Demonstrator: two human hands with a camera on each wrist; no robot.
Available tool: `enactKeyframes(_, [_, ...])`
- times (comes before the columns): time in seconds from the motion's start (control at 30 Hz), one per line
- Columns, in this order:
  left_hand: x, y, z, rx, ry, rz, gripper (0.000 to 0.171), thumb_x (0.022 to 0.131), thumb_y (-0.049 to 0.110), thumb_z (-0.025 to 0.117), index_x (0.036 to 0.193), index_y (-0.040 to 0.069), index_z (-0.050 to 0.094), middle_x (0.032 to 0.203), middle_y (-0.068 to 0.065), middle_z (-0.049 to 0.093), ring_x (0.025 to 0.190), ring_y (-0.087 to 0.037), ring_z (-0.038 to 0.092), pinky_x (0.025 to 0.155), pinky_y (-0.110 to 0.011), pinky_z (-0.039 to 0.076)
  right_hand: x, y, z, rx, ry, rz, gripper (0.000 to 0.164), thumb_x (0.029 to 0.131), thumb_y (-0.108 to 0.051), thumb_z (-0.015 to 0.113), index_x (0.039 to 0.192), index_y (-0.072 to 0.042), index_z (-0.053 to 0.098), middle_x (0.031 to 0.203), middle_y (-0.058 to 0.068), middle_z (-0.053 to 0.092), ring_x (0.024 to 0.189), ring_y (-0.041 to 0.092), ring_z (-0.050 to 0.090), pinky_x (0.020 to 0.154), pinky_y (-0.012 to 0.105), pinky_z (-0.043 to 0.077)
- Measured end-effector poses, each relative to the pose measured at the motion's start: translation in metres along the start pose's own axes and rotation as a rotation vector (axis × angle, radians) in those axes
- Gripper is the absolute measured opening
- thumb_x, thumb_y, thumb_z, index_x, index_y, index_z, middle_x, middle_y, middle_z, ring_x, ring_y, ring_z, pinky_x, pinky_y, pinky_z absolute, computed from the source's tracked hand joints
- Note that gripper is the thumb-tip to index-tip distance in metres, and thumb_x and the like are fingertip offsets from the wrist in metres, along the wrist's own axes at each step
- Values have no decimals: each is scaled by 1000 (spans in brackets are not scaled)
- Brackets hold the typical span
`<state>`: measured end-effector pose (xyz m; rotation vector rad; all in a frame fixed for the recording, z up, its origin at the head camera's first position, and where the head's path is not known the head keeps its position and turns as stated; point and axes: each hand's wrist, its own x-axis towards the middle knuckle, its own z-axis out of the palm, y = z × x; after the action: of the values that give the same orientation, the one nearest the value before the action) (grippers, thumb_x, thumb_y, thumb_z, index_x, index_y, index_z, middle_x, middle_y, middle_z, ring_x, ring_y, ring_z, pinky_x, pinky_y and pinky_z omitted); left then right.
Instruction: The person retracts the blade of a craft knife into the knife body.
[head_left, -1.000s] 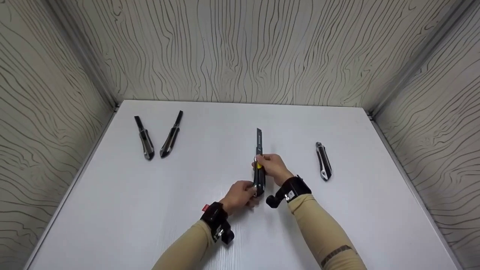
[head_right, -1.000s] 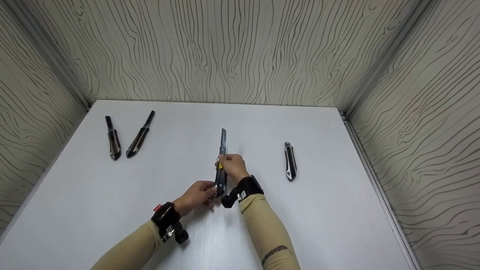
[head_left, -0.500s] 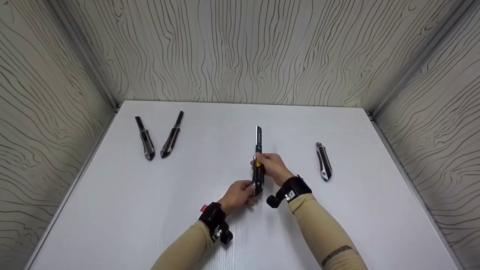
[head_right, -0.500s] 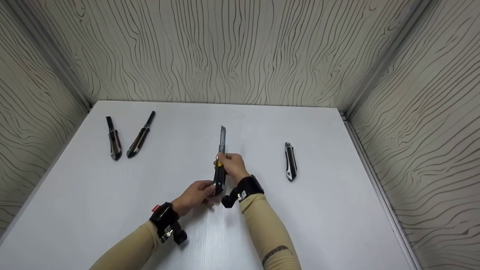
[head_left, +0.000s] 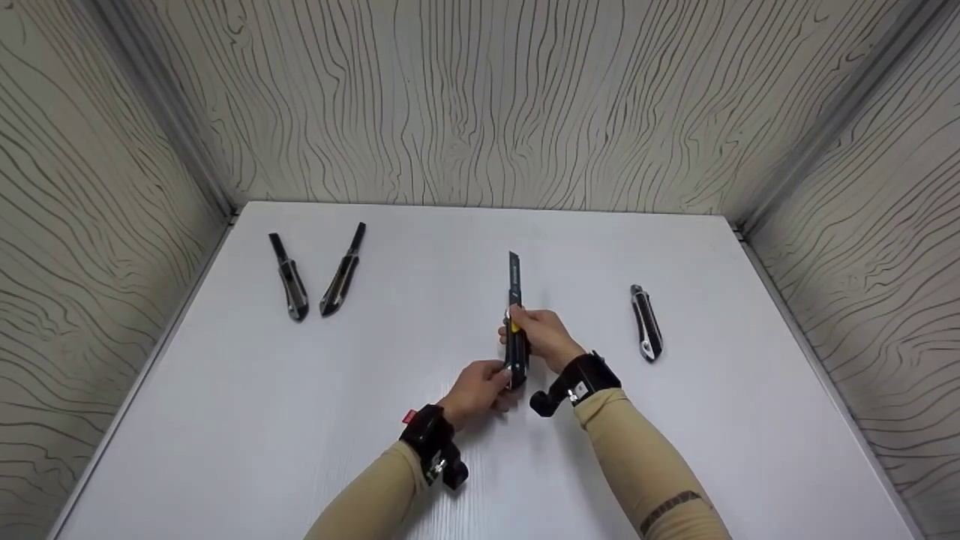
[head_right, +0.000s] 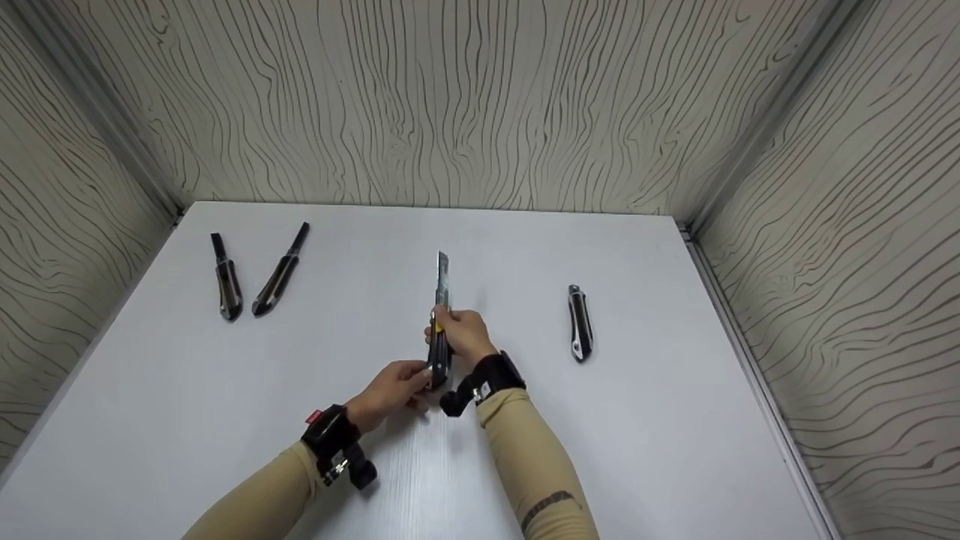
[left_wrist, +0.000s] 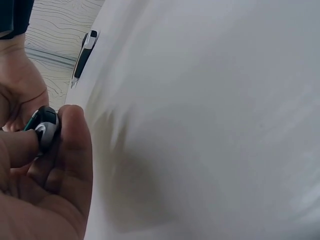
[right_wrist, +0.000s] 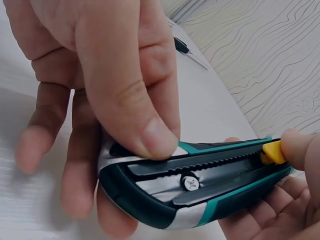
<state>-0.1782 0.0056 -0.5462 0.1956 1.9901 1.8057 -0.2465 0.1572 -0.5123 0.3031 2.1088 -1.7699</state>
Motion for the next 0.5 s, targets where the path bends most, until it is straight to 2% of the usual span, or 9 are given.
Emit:
enactKeyframes(0.3, [-2, 4, 0, -34, -23, -26, 25, 102, 12, 46, 108, -6, 63, 96, -23, 68, 76, -19, 63, 69, -35, 59, 0, 0, -1, -19, -11, -5, 44, 101, -36, 50, 115, 3, 63, 97, 8, 71, 84, 14, 70, 76, 28, 54])
enactKeyframes(0.5, [0, 4, 0, -44, -28, -26, 24, 101, 10, 46, 103, -6, 63, 86, -15, 65, 72, -19, 61, 63, -30, 56, 0, 0, -1, -6, -22, -3, 41, 102, -33, 50, 114, 4, 63, 96, 7, 72, 84, 14, 69, 74, 27, 54])
